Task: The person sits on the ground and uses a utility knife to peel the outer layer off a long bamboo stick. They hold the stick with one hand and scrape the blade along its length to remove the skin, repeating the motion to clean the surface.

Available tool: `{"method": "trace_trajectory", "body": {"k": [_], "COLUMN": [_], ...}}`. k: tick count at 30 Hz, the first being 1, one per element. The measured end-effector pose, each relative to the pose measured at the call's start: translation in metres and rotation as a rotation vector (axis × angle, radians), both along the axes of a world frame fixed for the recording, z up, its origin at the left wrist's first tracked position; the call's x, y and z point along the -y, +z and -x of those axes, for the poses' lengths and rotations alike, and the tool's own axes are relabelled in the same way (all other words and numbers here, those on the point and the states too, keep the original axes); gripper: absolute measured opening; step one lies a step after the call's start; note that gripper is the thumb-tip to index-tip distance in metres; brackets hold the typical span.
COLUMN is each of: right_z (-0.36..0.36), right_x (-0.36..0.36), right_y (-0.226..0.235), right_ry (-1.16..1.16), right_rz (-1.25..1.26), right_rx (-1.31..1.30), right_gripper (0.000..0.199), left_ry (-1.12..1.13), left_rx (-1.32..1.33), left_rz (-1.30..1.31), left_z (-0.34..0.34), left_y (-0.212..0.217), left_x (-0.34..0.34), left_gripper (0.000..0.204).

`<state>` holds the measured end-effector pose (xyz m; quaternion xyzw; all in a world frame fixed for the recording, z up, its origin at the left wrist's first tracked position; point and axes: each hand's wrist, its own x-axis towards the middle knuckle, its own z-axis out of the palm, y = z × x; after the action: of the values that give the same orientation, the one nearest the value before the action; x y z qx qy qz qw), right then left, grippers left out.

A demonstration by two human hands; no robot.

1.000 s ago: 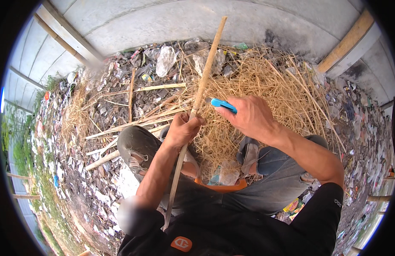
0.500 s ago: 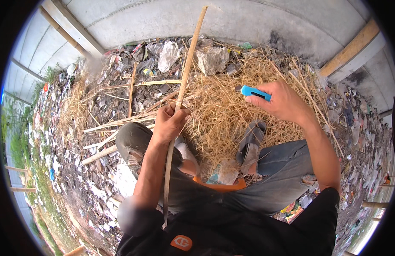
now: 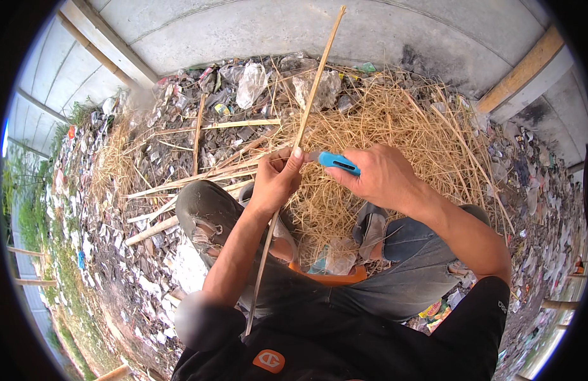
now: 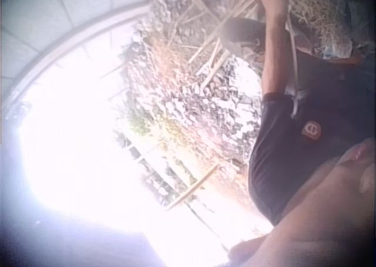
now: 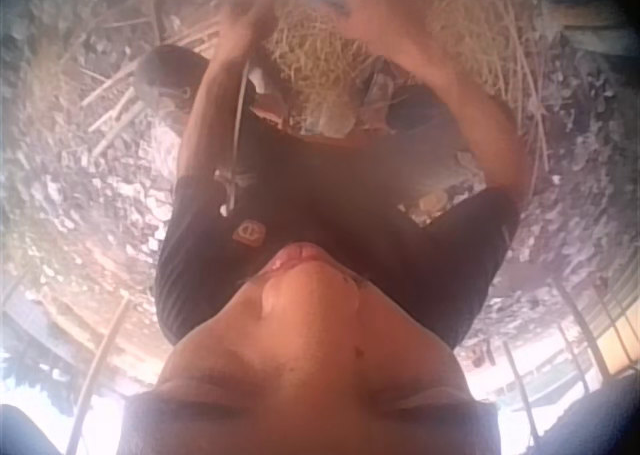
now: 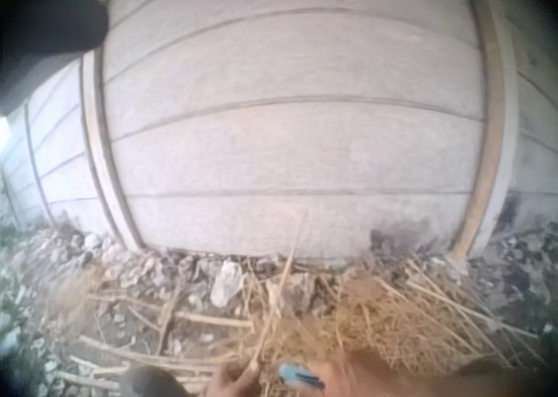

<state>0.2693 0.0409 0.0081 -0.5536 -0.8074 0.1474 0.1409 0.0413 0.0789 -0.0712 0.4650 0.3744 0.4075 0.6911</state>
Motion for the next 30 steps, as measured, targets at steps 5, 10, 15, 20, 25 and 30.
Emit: {"method": "trace_trajectory", "body": {"k": [5,10,15,20,25,30], "right_z": [0.004,0.012,0.018,0.014,0.015,0.022], "right_x": [0.003,0.011,0.010,-0.004,-0.001,0.002], "right_y": [-0.018,-0.031,-0.035,-0.038,-0.044,-0.031], "right_ry": [0.049,0.005,-0.027,-0.086,-0.003,-0.041], "right_rz": [-0.090,-0.157,-0.092,-0.147,-0.204,-0.374], "right_rx": [-0.017,-0.080,-0.177,-0.266,-0.266,-0.495], "right_gripper": [0.042,0.044,0.040,0.042,0.041,0.035], "left_ry": [-0.030,-0.082,-0.032,-0.071,-0.103,-0.171], "left_rx": [-0.075,0.000,0.025,0.007,-0.017,-0.354], "left_rz": [-0.068,-0.003,-0.002,0.000,0.026,0.026], "left_z": [0.002,0.009,0.010,0.006,0.008,-0.004], "left_y": [-0.007,-0.010,-0.014,-0.005,0.009,-0.010], "left_x": [-0.003,-0.004,-0.005,0.000,0.000,0.009], "left_gripper": [0.033,0.034,0.034,0.029,0.020,0.026]}}
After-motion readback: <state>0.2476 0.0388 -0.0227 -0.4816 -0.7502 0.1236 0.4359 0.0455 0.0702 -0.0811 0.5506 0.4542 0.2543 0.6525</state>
